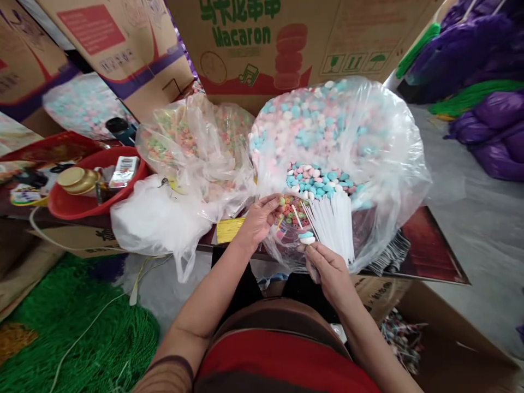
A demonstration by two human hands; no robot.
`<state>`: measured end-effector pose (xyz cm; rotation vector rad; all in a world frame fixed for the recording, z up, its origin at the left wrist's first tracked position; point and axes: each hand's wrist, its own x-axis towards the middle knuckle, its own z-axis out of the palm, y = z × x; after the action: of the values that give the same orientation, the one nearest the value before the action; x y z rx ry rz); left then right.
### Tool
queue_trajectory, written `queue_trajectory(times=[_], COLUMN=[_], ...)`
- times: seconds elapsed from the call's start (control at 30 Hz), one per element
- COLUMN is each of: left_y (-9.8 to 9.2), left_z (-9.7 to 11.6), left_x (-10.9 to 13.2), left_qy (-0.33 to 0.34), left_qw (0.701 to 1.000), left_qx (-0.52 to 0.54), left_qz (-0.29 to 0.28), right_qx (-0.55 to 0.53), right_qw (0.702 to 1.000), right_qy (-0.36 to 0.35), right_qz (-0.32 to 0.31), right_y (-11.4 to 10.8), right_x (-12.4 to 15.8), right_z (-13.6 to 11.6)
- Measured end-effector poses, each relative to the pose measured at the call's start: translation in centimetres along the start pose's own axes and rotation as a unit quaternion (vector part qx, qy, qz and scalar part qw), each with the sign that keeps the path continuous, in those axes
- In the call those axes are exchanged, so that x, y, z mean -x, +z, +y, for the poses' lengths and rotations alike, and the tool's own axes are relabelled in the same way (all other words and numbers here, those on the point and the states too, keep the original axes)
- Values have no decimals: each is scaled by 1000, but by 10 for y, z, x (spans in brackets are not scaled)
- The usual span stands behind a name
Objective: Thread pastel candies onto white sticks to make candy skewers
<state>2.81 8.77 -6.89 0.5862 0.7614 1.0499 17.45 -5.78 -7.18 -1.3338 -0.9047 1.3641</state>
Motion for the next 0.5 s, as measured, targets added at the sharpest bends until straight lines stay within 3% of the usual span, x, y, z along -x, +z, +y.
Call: queue_trajectory(times=[0.37, 0.5], left_y=[11, 11], left_z=[-10, -15], left_x=[11, 12], left_qy=[39, 97], left_qw=[999, 993], left_qx=[-12, -73], left_qz=[0, 5], right_qx=[76, 67], right_qw=[997, 998], right_qy=[-4, 6], right_qz=[10, 15], right_y=[2, 2], right_x=[-3, -3], right_z=[-8, -11])
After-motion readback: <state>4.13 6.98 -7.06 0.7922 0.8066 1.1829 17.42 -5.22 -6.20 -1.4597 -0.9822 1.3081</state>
